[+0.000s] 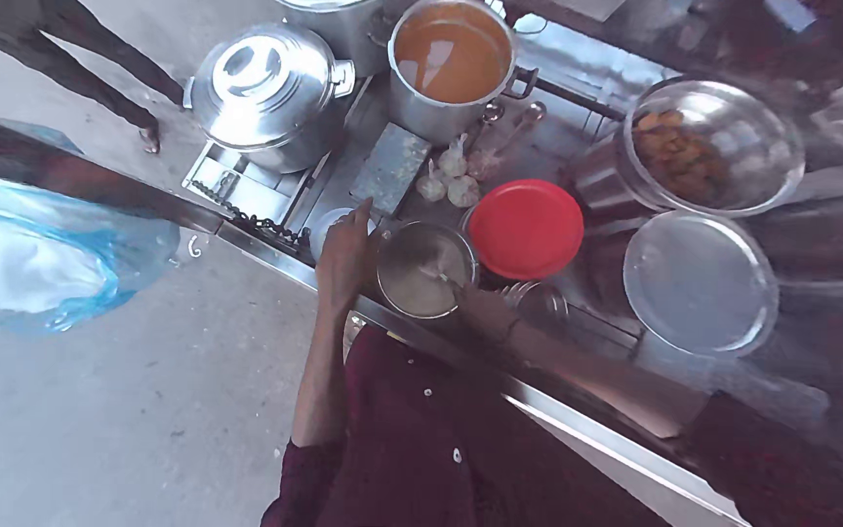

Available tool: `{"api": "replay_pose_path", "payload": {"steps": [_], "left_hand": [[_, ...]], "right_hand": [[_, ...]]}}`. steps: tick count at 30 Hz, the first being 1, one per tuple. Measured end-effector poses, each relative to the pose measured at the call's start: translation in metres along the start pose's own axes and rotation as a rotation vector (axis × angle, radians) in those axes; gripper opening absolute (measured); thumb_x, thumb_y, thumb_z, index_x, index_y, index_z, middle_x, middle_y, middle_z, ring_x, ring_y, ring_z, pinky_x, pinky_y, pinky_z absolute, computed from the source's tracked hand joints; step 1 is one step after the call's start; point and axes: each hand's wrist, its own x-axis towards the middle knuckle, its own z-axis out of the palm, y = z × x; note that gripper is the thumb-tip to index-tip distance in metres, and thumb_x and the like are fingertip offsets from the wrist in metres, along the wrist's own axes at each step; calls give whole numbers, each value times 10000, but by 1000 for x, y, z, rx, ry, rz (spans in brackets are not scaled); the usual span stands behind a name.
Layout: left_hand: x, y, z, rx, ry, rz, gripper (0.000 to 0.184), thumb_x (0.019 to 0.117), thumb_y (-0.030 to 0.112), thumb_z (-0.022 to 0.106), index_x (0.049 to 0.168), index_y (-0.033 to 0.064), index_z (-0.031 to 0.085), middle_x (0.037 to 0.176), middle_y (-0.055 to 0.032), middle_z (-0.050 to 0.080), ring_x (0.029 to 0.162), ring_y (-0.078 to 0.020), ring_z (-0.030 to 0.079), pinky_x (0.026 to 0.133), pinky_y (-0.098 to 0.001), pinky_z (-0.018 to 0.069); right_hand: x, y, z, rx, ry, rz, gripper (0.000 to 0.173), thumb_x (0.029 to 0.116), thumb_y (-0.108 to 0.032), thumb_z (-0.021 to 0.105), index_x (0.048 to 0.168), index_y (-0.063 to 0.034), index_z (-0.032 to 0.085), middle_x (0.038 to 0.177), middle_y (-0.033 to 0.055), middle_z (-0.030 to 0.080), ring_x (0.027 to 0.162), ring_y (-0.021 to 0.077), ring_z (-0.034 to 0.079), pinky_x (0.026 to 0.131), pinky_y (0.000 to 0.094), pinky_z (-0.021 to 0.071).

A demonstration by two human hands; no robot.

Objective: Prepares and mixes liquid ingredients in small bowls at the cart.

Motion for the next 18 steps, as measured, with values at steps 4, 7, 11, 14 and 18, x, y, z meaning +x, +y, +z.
{"api": "replay_pose_path", "payload": {"steps": [4, 7, 11, 14, 18], "left_hand": [[-3, 0, 1, 10, -8, 4, 526, 1057, 408, 539, 1533, 206, 440, 1321, -57, 663, 1153, -288, 662, 988, -545, 530], [-6, 1, -2, -3, -15, 7, 534, 1058, 411, 537, 1541, 211, 426, 1333, -61, 656, 1172, -298, 653, 1004, -557, 517], [-9, 1, -4, -11, 17, 16, 535, 1056, 387, 546, 1548, 218, 421, 1332, -52, 656, 1155, -290, 661, 983, -544, 532], [-17, 4, -7, -32, 14, -8, 553, 1057, 413, 541, 1564, 247, 396, 1367, -46, 636, 1152, -304, 658, 954, -559, 536], [-22, 6, -10, -68, -1, -25, 551, 1047, 395, 570, 1554, 249, 410, 1367, -39, 641, 1149, -301, 663, 952, -558, 541]], "right_hand": [[-19, 2, -16, -40, -70, -34, 323, 1017, -127, 538, 1311, -9, 603, 1163, 332, 626, 937, 522, 672, 758, 645, 570], [-27, -4, -34, -60, -187, -94, 197, 989, -116, 586, 1110, 3, 686, 1100, 293, 667, 966, 504, 673, 775, 659, 557], [-32, -20, -49, 13, -260, -30, 229, 1015, -102, 554, 1170, 18, 671, 1215, 313, 626, 1055, 511, 654, 821, 666, 553], [-30, -24, -40, 82, -207, -19, 315, 1046, -92, 486, 1320, 2, 610, 1334, 348, 557, 1111, 539, 628, 857, 660, 544], [-17, -31, -28, 138, -107, -16, 441, 1069, -123, 433, 1498, -29, 468, 1368, 356, 525, 1090, 533, 641, 851, 645, 553]]}}
